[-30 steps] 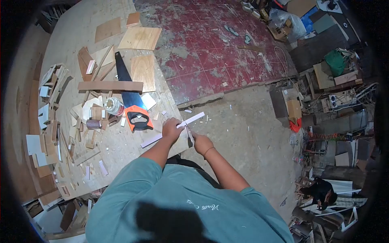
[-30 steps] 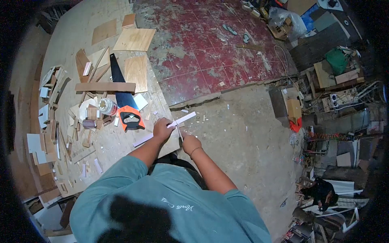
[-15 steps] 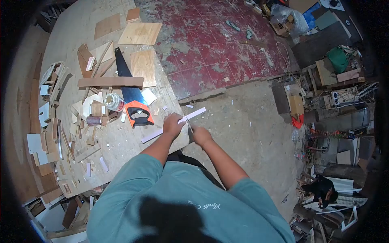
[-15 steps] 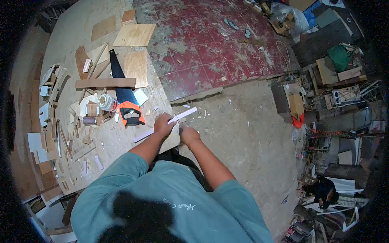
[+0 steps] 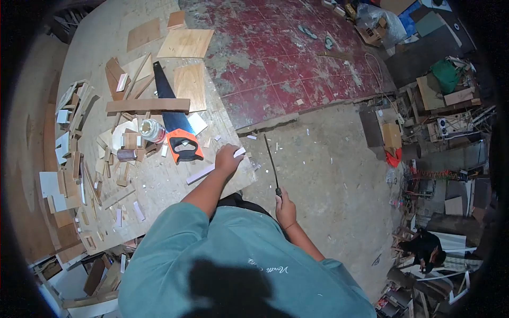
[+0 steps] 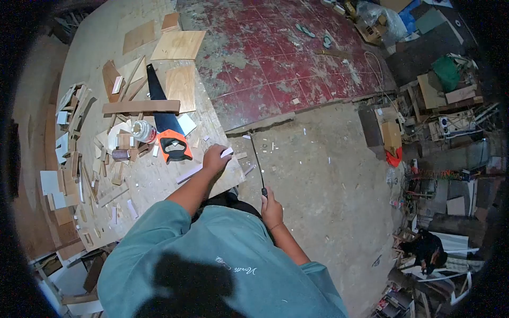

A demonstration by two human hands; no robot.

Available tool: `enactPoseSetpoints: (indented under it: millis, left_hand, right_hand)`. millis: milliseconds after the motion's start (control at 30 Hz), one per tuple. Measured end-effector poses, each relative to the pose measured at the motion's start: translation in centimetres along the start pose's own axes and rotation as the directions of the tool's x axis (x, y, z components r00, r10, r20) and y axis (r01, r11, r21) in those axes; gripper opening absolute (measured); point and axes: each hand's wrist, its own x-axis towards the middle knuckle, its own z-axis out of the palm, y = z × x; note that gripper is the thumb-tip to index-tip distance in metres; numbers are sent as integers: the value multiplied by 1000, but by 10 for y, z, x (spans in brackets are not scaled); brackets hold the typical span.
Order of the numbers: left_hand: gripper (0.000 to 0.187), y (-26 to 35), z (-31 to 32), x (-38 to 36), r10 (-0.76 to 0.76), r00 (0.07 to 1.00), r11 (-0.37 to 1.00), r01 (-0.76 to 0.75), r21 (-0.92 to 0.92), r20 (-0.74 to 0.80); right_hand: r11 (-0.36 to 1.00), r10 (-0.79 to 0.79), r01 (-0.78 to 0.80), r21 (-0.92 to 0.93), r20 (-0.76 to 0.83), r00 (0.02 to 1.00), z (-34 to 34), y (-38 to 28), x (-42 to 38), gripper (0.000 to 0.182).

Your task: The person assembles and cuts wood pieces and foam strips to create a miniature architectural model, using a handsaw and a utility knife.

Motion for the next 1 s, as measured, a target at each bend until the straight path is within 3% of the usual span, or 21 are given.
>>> enactPoseSetpoints:
  millis: [33, 100, 200, 233, 300, 367, 400, 467, 500, 533, 567, 600, 667, 767, 833, 900, 1000]
  left_hand:
    - [32, -2, -4, -2, -4, 1000, 1000, 4, 4, -10]
    - [32, 1, -22, -12, -30, 988, 980, -1, -200, -153]
    - [32, 10, -64, -39, -73, 984, 937, 12, -349, -162]
    - [30, 16, -81, -50, 6, 973, 954, -75, -290, -231]
    - [29, 18, -104, -74, -25, 956, 939, -78, -335, -292]
    - [28, 22, -124, -99, -42, 907, 903, -144, -404, -418]
    - [29, 23, -132, -110, -53, 872, 894, -176, -412, -487]
    - [30, 5, -137, -129, 60, 776, 929, -273, -249, -628]
    - [30, 6, -144, -135, 46, 767, 932, -263, -248, -641]
    - [28, 10, -153, -141, 131, 798, 976, -208, -64, -588]
    - [26, 12, -158, -147, 201, 833, 979, -159, 124, -516]
    - [26, 3, -150, -151, 188, 828, 982, -148, 119, -529]
    - [23, -38, -112, -150, 80, 906, 983, -3, 181, -416]
    - [25, -82, -61, -167, 10, 949, 969, 69, 236, -316]
    - [32, -94, -43, -178, -55, 972, 948, 122, 293, -228]
    - [37, -100, -37, -179, -83, 973, 930, 154, 334, -217]
    - [45, -93, -38, -186, -124, 974, 935, 179, 305, -190]
  right_hand:
    - [999, -40, 40, 23, -16, 999, 4, 2, 4, 49]
    - [995, -84, 85, 53, -29, 996, 10, -3, 11, 48]
    - [982, -156, 149, 113, 57, 986, 16, -32, 35, 48]
    - [967, -223, 202, 156, 134, 966, 18, -45, 41, 48]
    - [940, -317, 273, 204, 223, 922, 28, -65, 57, 49]
    - [738, -663, 649, 183, 19, 749, 41, -79, 72, 52]
    - [721, -683, 666, 191, 30, 730, 45, -80, 78, 52]
    - [808, -548, 530, 257, 1, 836, 47, -74, 94, 50]
    - [848, -499, 504, 163, -74, 863, 59, -56, 99, 44]
    - [842, -513, 515, 160, -61, 856, 65, -39, 102, 44]
    - [882, -426, 431, 193, -66, 902, 66, -23, 104, 42]
    - [912, -336, 343, 224, -69, 939, 69, -5, 105, 39]
    - [956, -250, 254, 148, -44, 967, 81, 40, 103, 33]
    - [999, -30, 28, 16, 104, 994, 81, 78, 78, 32]
    - [991, 125, -106, -86, 250, 960, 86, 102, 67, 39]
    - [951, 210, -112, -287, 336, 918, 102, 124, 56, 41]
    - [913, 287, -40, -406, 571, 769, 117, 133, 49, 46]
